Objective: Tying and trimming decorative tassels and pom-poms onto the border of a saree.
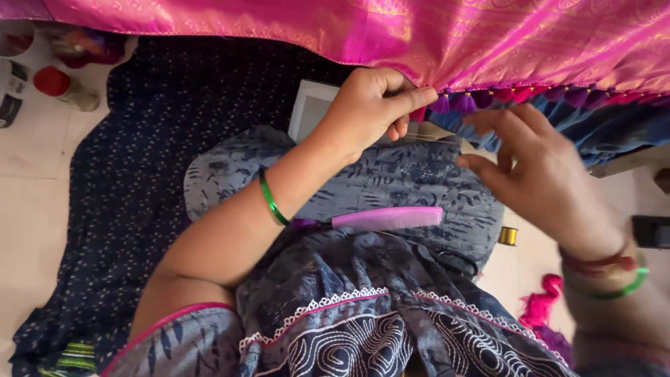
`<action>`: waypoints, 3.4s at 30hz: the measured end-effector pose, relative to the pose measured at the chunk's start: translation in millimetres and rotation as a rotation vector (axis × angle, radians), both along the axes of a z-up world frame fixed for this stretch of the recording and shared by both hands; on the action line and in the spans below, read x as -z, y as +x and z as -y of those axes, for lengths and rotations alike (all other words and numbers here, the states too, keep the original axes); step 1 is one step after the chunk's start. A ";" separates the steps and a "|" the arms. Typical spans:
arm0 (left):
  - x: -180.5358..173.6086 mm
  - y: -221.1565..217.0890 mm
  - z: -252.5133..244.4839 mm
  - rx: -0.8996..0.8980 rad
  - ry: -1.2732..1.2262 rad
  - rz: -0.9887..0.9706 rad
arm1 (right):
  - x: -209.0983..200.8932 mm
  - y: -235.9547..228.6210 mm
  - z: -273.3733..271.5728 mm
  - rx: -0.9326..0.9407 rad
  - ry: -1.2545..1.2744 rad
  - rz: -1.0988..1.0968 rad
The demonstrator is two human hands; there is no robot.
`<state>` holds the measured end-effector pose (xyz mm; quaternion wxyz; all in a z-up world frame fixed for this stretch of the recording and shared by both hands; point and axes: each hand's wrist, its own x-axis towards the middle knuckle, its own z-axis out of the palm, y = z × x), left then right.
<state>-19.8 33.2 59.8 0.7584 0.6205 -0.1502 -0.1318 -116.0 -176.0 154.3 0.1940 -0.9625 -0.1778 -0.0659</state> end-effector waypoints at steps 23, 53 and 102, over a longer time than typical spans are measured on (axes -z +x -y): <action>22.7 -2.0 2.8 0.033 -0.026 0.256 | -67.8 92.1 -56.9 -0.807 -0.367 0.316; 67.9 -9.1 38.3 0.102 -0.540 -0.187 | -1.1 43.7 -5.5 -0.118 0.370 -0.146; 63.3 -11.9 18.0 -0.049 -0.545 -0.043 | -3.9 54.1 8.0 -0.411 -0.090 0.252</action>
